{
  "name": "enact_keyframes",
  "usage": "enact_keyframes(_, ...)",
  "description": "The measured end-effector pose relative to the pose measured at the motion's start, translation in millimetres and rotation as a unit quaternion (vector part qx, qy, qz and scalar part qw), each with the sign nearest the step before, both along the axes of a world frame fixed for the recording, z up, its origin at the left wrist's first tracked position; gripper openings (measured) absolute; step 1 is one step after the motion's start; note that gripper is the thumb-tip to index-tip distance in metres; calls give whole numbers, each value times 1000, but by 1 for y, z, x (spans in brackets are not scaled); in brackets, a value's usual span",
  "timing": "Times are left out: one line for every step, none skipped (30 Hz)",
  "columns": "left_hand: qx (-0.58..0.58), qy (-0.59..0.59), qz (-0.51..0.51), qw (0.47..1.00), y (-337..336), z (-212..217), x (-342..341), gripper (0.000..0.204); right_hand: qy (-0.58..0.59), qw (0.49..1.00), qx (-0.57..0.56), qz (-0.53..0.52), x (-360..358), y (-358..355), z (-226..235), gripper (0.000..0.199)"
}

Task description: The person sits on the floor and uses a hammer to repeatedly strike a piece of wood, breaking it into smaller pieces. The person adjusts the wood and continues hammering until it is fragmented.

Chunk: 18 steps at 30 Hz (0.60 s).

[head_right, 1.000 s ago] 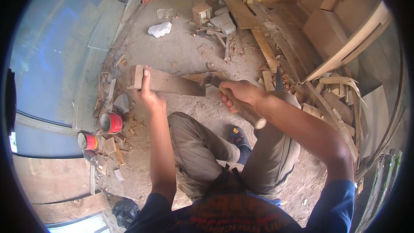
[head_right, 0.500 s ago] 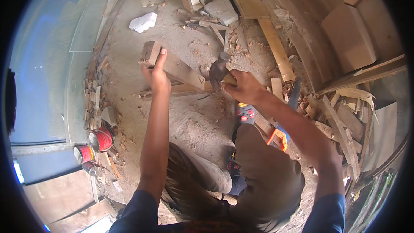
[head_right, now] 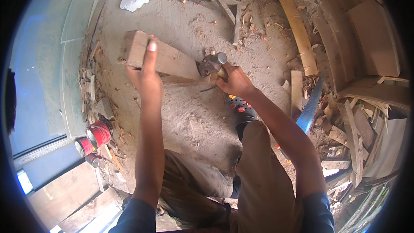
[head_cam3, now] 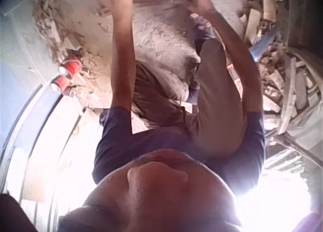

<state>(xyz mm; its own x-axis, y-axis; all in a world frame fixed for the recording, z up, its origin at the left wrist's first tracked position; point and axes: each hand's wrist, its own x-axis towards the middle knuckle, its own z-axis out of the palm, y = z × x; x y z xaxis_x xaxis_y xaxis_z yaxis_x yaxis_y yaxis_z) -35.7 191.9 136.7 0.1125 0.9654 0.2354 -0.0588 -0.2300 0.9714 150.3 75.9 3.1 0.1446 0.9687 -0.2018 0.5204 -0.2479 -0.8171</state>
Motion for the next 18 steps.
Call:
enact_keyframes(-6,-7,15,1000,4,-3,-3,40,-1,999,-30,10,-1,0,-1,54)
enact_keyframes(-9,-16,27,999,9,-3,-4,40,-2,1000,-25,18,-3,1,-3,53)
enact_keyframes(-12,-26,40,999,14,-3,-6,40,-2,999,-20,25,-7,1,-7,52)
enact_keyframes(-11,-36,45,998,17,-4,-7,43,-2,999,-15,33,-10,2,-11,51)
enact_keyframes(-18,-49,42,998,19,-6,-8,45,-27,999,7,37,-9,2,-17,43)
enact_keyframes(-25,-61,40,997,21,-9,-10,47,-52,997,30,41,-8,4,-24,36)
enact_keyframes(-33,-73,38,996,23,-11,-13,49,-76,995,52,46,-6,5,-30,29)
enact_keyframes(-44,-88,33,995,25,-12,-17,51,-90,993,65,50,-5,6,-36,31)
enact_keyframes(-43,-93,31,994,27,-13,-19,51,-103,990,78,54,-3,7,-40,32)
enact_keyframes(-43,-98,28,994,29,-13,-21,50,-116,987,91,58,-1,7,-44,34)
enact_keyframes(-41,-103,28,993,31,-14,-24,50,-129,986,83,72,2,7,-45,35)
enact_keyframes(-42,-116,30,992,32,-14,-26,48,-141,983,74,86,4,8,-45,36)
enact_keyframes(-43,-129,32,990,33,-14,-29,46,-154,981,65,100,5,8,-45,36)
enact_keyframes(-46,-143,33,988,32,-15,-29,43,-166,978,58,108,6,7,-46,42)
enact_keyframes(-40,-143,33,988,32,-16,-30,45,-178,976,52,115,6,6,-47,47)
enact_keyframes(-34,-143,32,989,31,-16,-29,46,-190,973,46,123,7,4,-48,52)
enact_keyframes(-29,-143,31,989,30,-15,-30,47,-186,973,75,115,5,3,-47,47)
enact_keyframes(-34,-132,28,990,29,-14,-30,47,-180,972,104,108,3,1,-46,41)
